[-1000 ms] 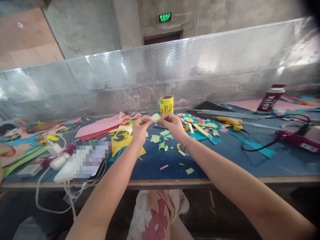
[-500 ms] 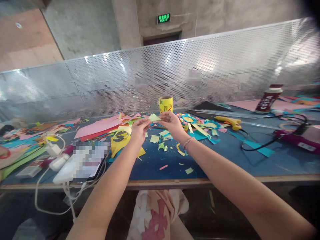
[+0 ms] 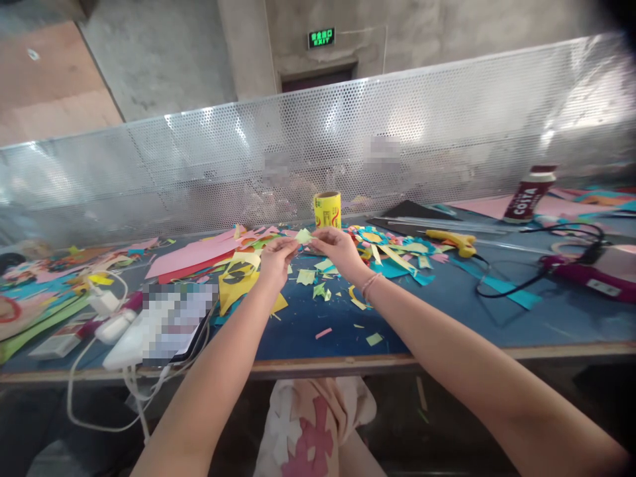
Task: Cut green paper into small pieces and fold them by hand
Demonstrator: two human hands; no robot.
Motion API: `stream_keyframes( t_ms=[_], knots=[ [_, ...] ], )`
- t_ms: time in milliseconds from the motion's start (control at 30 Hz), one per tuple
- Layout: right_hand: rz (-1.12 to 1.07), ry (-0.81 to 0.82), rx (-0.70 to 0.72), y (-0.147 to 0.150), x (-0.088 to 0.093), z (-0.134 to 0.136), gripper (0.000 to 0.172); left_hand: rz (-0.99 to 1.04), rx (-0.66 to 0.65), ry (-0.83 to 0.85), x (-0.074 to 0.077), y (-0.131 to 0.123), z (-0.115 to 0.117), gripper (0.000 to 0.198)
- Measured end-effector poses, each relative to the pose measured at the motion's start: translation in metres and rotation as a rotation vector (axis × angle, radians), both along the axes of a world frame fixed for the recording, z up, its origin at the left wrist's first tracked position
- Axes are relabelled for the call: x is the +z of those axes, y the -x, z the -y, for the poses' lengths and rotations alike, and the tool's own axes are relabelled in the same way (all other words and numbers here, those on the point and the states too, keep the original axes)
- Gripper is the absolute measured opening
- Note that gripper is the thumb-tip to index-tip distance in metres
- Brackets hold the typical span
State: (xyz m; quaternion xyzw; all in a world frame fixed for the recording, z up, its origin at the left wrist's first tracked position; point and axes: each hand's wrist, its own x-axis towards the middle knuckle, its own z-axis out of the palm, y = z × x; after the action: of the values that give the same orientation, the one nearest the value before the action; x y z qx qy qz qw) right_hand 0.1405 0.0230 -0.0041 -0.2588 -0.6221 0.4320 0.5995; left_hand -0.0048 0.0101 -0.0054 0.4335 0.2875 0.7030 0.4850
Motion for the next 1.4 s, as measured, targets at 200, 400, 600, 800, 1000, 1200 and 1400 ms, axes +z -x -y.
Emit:
stream_keyframes(
  t_ms=[200, 400, 600, 800, 1000, 1200, 1400],
  knots=[
    [0.142, -0.099, -0.147, -0.001, -0.002, -0.002, 0.024, 0.053, 0.0, 0.013, -0.001, 0.0, -0.001, 0.022],
    [0.234, -0.214, -0.274, -0.002, 0.004, 0.008, 0.014, 0.022, -0.052, -0.006, 0.0, -0.001, 0.0, 0.023],
    [0.338, -0.346, -0.276, -0.006, 0.006, 0.007, 0.008, -0.081, -0.146, -0.028, 0.006, -0.007, 0.011, 0.022],
    [0.331, -0.333, -0.234, -0.007, 0.005, 0.007, 0.009, -0.088, -0.157, -0.036, 0.005, -0.008, 0.012, 0.021],
    [0.196, -0.199, -0.152, -0.003, 0.006, 0.006, 0.016, -0.122, -0.123, -0.043, 0.004, -0.008, 0.011, 0.018],
    [0.076, -0.026, -0.021, -0.004, 0.006, 0.001, 0.025, -0.153, -0.07, -0.001, 0.0, -0.008, 0.008, 0.016],
    [0.161, 0.008, 0.022, -0.005, 0.006, -0.001, 0.027, -0.178, -0.038, 0.067, -0.002, -0.005, 0.005, 0.021]
  ],
)
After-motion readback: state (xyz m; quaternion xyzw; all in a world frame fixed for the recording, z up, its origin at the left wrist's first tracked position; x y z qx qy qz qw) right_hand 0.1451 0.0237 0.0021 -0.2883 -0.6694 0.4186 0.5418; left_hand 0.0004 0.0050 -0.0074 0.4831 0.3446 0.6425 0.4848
